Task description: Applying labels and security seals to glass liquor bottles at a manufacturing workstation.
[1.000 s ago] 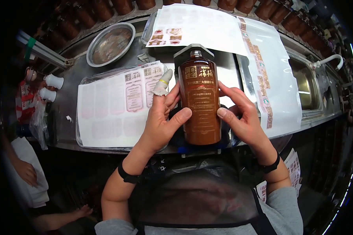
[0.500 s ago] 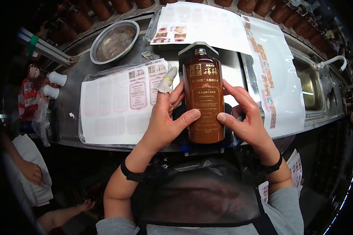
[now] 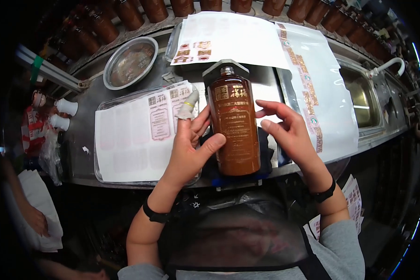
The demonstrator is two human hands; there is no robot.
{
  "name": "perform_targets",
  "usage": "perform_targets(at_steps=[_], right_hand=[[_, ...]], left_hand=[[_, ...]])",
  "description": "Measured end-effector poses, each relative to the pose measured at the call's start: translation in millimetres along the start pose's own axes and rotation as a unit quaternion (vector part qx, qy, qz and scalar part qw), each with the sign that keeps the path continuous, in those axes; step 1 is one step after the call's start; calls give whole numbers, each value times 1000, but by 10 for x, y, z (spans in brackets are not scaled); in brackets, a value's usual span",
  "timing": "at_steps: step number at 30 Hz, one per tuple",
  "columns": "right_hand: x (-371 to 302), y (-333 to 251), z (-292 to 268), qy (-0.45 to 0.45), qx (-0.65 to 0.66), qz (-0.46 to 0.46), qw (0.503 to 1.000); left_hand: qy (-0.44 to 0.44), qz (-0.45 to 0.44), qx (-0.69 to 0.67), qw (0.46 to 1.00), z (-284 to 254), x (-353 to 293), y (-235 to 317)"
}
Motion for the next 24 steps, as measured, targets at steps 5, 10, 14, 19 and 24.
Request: perform_targets(at_steps=[5,10,14,19,24], right_hand=[[121,43,-18,-13,68,63,996],[42,-178,-5,62,-78,-72,992],[-39,-365,121,62,-233,-235,941],[-22,-329,162,50,-248,-235,938],[-33,-320,162,53,-254,-227,939]], left_hand=[[41,-36,-43,998,43,-38,-8],[51,-22,-22,998,85,-29,4],[66,-21,-31,997,95,-38,-25],[53,-11,19,998,73,-53,-54],[54,6,-4,999,79,-45,-44]])
Point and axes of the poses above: each hand's wrist, its own x-axis towards the middle knuckle, its own z-axis out of the palm, y = z × x, the point moved 5 cm from there along x, towards the middle knuckle, and after that the axes turned 13 degrees about z, right-handed, at the moved point
